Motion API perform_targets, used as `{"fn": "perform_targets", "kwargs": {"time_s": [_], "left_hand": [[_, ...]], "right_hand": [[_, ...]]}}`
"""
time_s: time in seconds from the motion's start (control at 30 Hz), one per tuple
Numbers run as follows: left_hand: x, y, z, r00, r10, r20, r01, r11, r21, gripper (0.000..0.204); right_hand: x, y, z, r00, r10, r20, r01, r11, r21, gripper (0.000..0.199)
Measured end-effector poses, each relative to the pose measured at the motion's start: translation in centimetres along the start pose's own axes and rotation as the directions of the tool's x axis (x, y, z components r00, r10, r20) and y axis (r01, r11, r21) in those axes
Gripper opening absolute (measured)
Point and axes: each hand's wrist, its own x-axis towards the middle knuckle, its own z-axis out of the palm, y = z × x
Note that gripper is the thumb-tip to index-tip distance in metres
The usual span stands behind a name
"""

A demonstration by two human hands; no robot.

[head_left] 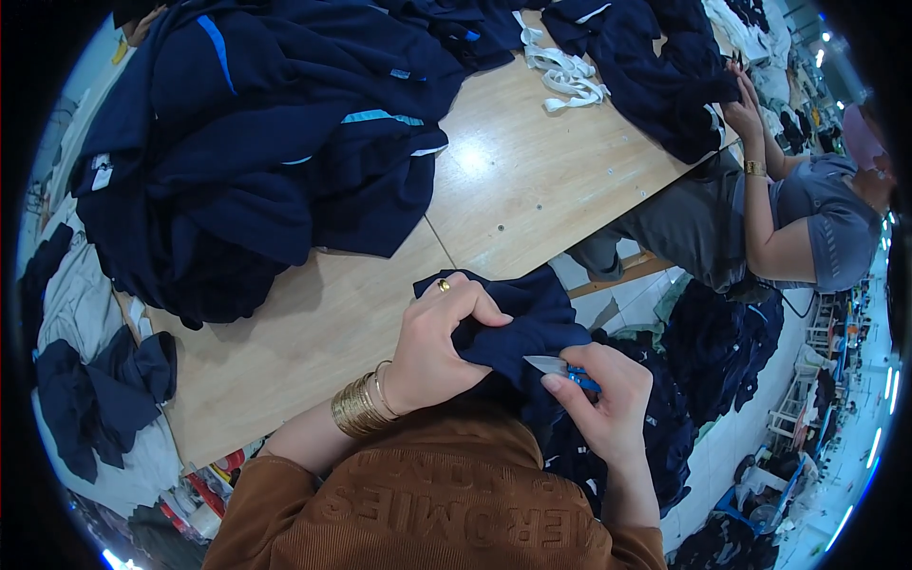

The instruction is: Trimming loose threads from dark blue garments using small scissors at a factory workbench.

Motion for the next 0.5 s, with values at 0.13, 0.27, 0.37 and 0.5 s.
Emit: {"fn": "perform_targets", "kwargs": {"time_s": [0.13, 0.27, 0.37, 0.5], "left_hand": [[0.0, 0.0, -0.2, 1.0, 0.004, 0.003, -0.004, 1.0, 0.008, 0.025], [0.1, 0.2, 0.2, 1.0, -0.009, 0.005, 0.009, 0.999, 0.037, 0.027], [0.6, 0.5, 0.3, 0.991, -0.053, 0.122, 0.037, 0.99, 0.134, 0.023], [0.9, -0.2, 0.4, 0.979, -0.032, 0.203, -0.023, 0.965, 0.261, 0.021]], "right_hand": [[-0.4, 0.1, 0.4, 0.999, 0.038, -0.019, -0.036, 0.995, 0.093, 0.029], [-0.1, -1.4, 1.4, 0.99, 0.075, -0.119, -0.044, 0.97, 0.241, 0.041], [0.0, 0.3, 3.4, 0.985, -0.08, -0.155, 0.086, 0.996, 0.033, 0.039], [1.6, 2.0, 1.1, 0.964, -0.03, -0.265, 0.011, 0.997, -0.073, 0.022]]}}
